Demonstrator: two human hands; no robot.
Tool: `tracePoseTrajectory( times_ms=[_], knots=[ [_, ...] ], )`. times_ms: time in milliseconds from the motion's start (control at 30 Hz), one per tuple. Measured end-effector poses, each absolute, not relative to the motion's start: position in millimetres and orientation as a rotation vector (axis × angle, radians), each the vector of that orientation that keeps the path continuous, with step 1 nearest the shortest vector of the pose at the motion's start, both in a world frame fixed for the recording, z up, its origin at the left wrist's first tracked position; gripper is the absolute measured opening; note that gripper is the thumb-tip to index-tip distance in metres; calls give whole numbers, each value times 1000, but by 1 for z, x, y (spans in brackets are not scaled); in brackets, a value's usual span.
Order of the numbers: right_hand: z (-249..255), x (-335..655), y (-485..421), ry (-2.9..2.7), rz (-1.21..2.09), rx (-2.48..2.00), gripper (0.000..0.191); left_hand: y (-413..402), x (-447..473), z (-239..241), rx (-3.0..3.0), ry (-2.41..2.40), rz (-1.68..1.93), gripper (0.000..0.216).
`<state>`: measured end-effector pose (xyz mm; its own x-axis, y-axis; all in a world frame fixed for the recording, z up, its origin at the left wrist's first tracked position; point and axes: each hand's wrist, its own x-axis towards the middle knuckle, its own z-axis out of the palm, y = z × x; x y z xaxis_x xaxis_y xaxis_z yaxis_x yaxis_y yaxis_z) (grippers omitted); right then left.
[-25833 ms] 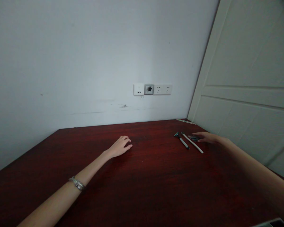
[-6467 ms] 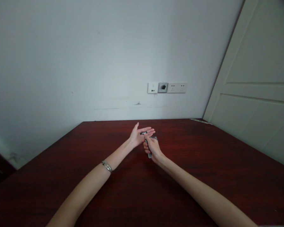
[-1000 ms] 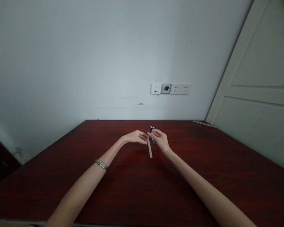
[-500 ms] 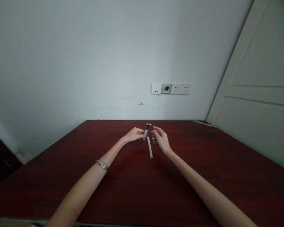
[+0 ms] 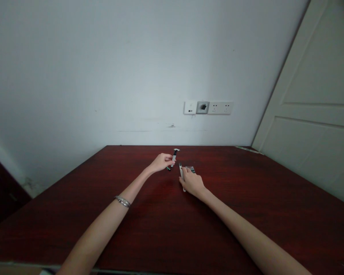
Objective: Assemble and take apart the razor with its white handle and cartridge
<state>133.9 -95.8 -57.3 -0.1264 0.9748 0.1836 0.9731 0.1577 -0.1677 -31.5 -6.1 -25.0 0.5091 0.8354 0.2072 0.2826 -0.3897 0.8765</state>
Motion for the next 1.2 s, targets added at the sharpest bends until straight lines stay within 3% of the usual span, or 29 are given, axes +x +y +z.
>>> tracePoseTrajectory(
  times_ms=[400, 533, 767, 1000, 1200],
  knots=[
    [-61, 136, -91, -2174, 67, -1840, 48, -9, -34, -27, 2038, 907, 872, 18],
    [-57, 147, -81, -2041, 158, -1633, 54, -8, -35, -27, 1972, 902, 872, 15],
    [-53, 170, -59, -1739, 169, -1274, 47, -6, -40, -31, 2055, 869, 874, 15],
    [-24, 197, -60, -1776, -77, -1134, 43, -6, -45, -33, 2304, 911, 854, 25],
    [-7, 203, -71, -1988, -414, -1184, 54, -14, -45, -26, 2461, 1056, 805, 27]
  ],
)
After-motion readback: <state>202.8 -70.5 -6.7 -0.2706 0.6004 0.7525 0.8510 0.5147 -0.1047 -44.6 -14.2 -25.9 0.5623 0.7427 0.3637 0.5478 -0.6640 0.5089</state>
